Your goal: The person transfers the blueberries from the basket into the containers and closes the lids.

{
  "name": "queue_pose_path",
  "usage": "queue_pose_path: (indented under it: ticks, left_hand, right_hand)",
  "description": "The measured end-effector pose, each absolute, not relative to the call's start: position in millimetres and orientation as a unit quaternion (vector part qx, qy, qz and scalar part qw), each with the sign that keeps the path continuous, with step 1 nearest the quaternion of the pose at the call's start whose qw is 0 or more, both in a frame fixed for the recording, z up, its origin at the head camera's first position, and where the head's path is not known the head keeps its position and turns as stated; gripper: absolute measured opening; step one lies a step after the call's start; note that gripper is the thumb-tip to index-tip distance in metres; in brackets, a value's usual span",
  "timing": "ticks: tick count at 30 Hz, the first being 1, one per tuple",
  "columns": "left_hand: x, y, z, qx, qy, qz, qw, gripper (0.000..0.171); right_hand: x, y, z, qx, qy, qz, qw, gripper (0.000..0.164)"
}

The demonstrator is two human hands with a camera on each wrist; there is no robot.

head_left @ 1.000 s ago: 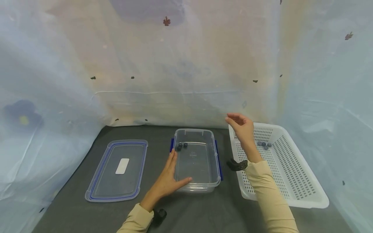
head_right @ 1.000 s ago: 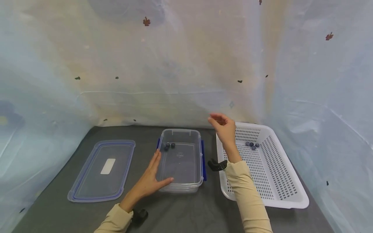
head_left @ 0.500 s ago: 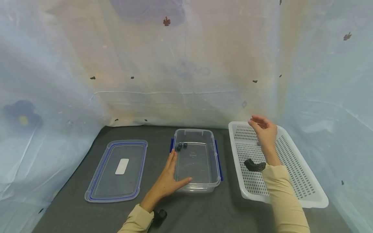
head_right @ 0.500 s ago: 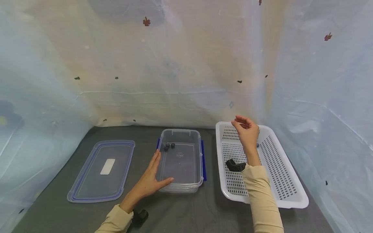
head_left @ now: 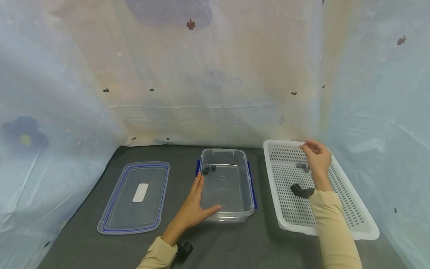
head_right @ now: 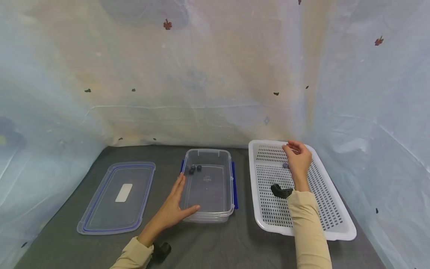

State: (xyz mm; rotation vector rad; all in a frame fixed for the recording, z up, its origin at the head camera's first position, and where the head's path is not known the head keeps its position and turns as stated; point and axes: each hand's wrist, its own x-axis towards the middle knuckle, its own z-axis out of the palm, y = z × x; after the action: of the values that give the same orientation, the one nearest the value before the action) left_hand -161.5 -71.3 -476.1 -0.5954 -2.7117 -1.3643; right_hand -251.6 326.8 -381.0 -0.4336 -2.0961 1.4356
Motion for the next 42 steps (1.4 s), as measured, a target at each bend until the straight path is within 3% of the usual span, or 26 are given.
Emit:
queue_pose_path:
  ticks: [11,21,33,42]
  left_hand:
    - [-161.6,-71.8,-478.2,-0.195,-0.875,-0.442,0.032,0.113]
    - [-161.8,-73.2,-479.0,-0.196,-0.873,-0.445,0.035,0.113]
    - [-163.0,-74.6,-478.0,-0.202,-0.874,-0.440,0.036,0.113]
    - [-161.8,-74.1,-478.7,-0.205,-0.871,-0.444,0.038,0.112]
  right_hand:
    - [-261.0,353.7,-408.5,-0.267,-0.787,0.495,0.256,0.035]
    - [-267.8,369.1,-440.7,-0.274,-0.782,0.487,0.277,0.029]
    - [-265.8,381.3,-469.0,-0.282,-0.847,0.407,0.197,0.028]
    - [-265.4,381.7,-481.3,-0.270,-0.867,0.377,0.179,0.034]
